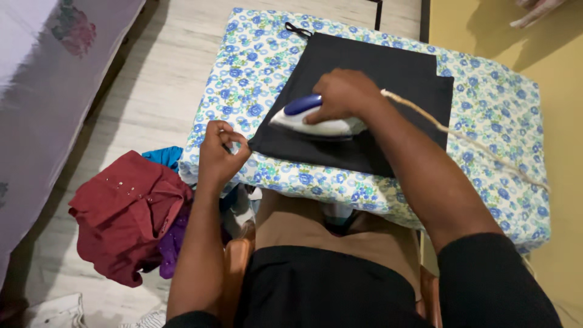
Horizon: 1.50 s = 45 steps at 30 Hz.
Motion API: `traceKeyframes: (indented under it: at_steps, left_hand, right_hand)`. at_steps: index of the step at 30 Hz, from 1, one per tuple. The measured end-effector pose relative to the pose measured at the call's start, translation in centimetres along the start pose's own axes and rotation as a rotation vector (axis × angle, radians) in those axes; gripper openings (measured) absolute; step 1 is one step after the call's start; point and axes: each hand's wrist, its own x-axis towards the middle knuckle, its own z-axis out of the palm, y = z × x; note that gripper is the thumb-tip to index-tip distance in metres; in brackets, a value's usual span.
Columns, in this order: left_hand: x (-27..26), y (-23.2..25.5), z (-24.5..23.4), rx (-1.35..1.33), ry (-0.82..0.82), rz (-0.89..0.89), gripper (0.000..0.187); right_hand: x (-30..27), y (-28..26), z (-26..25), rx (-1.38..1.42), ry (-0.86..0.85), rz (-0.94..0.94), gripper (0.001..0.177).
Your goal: The person irons a pair of black trousers on an ironing board, flipping and folding the garment between presses.
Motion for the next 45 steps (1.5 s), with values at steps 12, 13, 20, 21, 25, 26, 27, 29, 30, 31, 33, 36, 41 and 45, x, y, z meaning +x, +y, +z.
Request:
traceKeyframes:
  at_steps: [12, 13, 20, 21, 25, 26, 27, 29, 30, 31, 33, 36, 41, 45]
  left_hand:
    - [-0.2, -3.5, -0.1, -0.317, 0.373, -0.040, 0.036]
    - [-0.1, -3.7, -0.3, -0.306, 0.368, -0.051, 0.036]
    - [-0.3, -4.5, -0.3, -0.377, 0.326, -0.001, 0.034]
    - [-0.4, -4.4, -0.3, -0.380, 0.323, -0.005, 0.034]
    - [-0.3, -4.2, -0.2, -0.382, 0.356, -0.022, 0.034]
    - [-0.4, -4.2, -0.1, -0.363, 0.362, -0.007, 0.033]
    - [-0.4, -4.1, -0.1, -0.362, 0.358, -0.006, 0.033]
    - [-0.5, -4.0, -0.2, -0.404, 0.359, -0.031, 0.034]
    - [-0.5, -3.9, -0.3, -0.401, 0.356, -0.026, 0.034]
    - [-0.4, -3.9, -0.4, -0.417, 0.364, -0.044, 0.034]
    - [-0.3, -3.9, -0.4, -0.431, 0.373, -0.060, 0.034]
    - [-0.5, -3.9, -0.3, -0.330, 0.351, -0.035, 0.034]
    - [-0.1, -1.6, 0.9, -0.026, 0.262, -0.101, 0.024]
    - [-0.5, 1.6, 3.1, 0.504, 0.199, 0.113, 0.010]
  right_hand:
    - [-0.6, -8.4, -0.9, 0.019, -0.129, -0.122, 0.052]
    - [-0.8, -8.1, -1.0, 0.019, -0.129, -0.119, 0.052]
    - [-2.2, -4.1, -1.5, 0.034, -0.233, 0.142, 0.051]
    - [-2.4, -3.7, -1.2, 0.035, -0.191, 0.159, 0.053]
    - [-2.1, -3.8, -0.7, 0.024, -0.116, 0.094, 0.055]
    - [-1.8, -4.3, -0.7, 0.024, -0.149, 0.065, 0.053]
    - [-1.5, -4.8, -0.8, 0.026, -0.179, 0.034, 0.052]
    - [-1.1, -6.2, -0.9, 0.013, -0.212, 0.006, 0.054]
    - [-1.1, -6.8, -1.0, -0.004, -0.246, -0.025, 0.057]
    - [-1.3, -7.2, -1.0, -0.003, -0.239, -0.023, 0.057]
    - [-1.7, -7.7, -0.9, -0.001, -0.156, -0.109, 0.053]
    - [-1.2, -6.6, -0.9, 0.034, -0.225, 0.028, 0.053]
    - [-1.7, -1.5, 0.1, 0.096, -0.037, 0.197, 0.053]
    - [-1.2, 2.0, 1.2, 0.117, 0.083, 0.331, 0.057]
